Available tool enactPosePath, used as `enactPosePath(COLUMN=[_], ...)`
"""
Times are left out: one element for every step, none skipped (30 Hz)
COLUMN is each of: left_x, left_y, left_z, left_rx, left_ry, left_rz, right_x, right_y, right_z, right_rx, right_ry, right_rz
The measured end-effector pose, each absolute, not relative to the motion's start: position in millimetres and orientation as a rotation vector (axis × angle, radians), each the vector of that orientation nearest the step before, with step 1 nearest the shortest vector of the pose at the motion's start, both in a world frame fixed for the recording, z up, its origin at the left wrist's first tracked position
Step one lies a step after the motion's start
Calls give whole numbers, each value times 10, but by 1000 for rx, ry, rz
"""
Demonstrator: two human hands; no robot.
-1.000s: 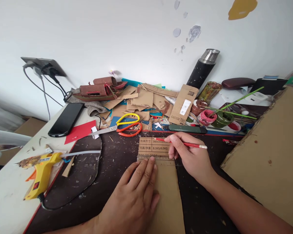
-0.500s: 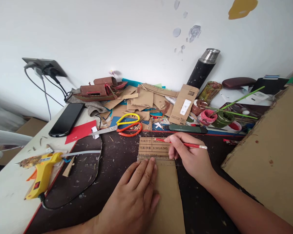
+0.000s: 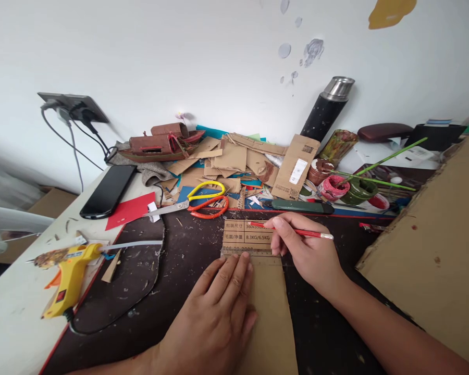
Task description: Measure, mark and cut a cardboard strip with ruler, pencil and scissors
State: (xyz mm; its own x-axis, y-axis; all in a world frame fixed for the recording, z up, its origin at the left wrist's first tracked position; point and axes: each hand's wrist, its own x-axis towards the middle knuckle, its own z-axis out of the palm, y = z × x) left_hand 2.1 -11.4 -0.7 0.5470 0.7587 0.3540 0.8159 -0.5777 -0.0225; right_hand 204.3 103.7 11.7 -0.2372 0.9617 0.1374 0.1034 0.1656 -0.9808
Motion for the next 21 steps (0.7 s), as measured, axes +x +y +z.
enactPosePath(left_x=[22, 24, 24, 25, 25, 24, 24, 24, 24, 24, 24, 25, 25, 26, 26, 25, 25, 25, 25, 25, 25], left_y=[-114, -113, -112, -112, -111, -111, -111, -110, -110, -110, -110, -110, -110, -111, -111, -112, -113, -113, -114, -114, -114], left_z=[-7, -7, -7, -7, -7, -7, -7, -7, -6, -5, -5, -5, -5, -7, -9, -11, -13, -15, -16, -16, -16], left_rx=[-2595, -2592, -2591, -2590, -2588, -2588, -2586, -2586, -2585, -2585, -2584, -2582, -2579, -2578, -2576, -2576, -2578, -2580, -2581, -2582, -2582], left_ry=[-1338, -1338, -1337, -1335, -1334, -1334, -1336, -1337, -1336, -1334, -1332, -1331, -1331, -1332, -1334, -1335, -1336, -1336, -1337, -1338, -1339], left_rz=[-463, -465, -463, -458, -454, -452, -452, -453, -454, -454, -452, -450, -449, -449, -451, -452, -449, -447, -448, -449, -451], right_x=[2043, 2043, 2044, 2045, 2046, 2047, 2049, 2049, 2048, 2046, 2042, 2037, 2030, 2022, 2014, 2006, 1999, 1992, 1986, 1980, 1975], right_y=[1037, 1037, 1038, 1039, 1040, 1041, 1040, 1037, 1032, 1026, 1017, 1007, 996, 985, 973, 963, 953, 945, 938, 933, 929], right_z=[118, 118, 117, 117, 118, 120, 124, 132, 141, 152, 164, 174, 181, 185, 186, 183, 178, 171, 165, 161, 158], right_rx=[-1064, -1065, -1064, -1064, -1063, -1060, -1055, -1047, -1036, -1025, -1013, -1002, -995, -992, -993, -999, -1010, -1022, -1032, -1039, -1043], right_ry=[-1541, -1540, -1539, -1535, -1527, -1516, -1503, -1487, -1471, -1454, -1442, -1435, -1434, -1439, -1445, -1451, -1457, -1463, -1473, -1488, -1507], right_rz=[1200, 1203, 1205, 1209, 1216, 1228, 1246, 1270, 1300, 1331, 1360, 1385, 1404, 1417, 1424, 1426, 1426, 1425, 1424, 1422, 1420])
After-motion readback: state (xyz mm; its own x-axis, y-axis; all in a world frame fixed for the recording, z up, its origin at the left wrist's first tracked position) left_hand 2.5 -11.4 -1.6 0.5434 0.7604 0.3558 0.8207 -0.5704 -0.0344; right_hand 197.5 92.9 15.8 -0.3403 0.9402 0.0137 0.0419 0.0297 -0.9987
